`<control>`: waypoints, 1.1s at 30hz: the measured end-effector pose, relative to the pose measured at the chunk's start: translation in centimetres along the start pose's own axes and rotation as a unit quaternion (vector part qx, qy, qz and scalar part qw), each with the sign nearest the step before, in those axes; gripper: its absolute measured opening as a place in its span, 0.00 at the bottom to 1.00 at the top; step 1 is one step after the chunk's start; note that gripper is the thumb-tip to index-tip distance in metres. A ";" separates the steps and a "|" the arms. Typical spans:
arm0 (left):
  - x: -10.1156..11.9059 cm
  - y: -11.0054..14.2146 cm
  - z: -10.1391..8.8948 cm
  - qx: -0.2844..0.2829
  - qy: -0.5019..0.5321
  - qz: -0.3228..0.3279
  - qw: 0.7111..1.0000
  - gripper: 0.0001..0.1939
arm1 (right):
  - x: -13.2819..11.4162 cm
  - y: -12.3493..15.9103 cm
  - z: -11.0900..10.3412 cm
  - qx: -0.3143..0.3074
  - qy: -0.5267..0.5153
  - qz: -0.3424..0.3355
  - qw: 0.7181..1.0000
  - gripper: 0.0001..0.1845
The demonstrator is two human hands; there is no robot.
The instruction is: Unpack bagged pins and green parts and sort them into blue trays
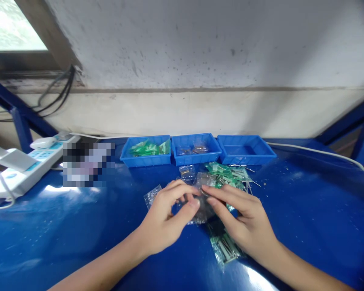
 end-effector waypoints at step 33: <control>-0.7 -0.3 0.0 0.013 0.096 -0.131 0.987 0.11 | 0.1 0.3 0.5 -0.021 0.069 -0.091 0.993 0.18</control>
Point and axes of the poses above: each hand's wrist, its own y-axis away from the middle knuckle, its own z-axis out of the palm, x = y × z, the point moved 2 cm from there along -y, towards the middle knuckle, and after that the axes turned 3 degrees about z, right-handed, at the moved point
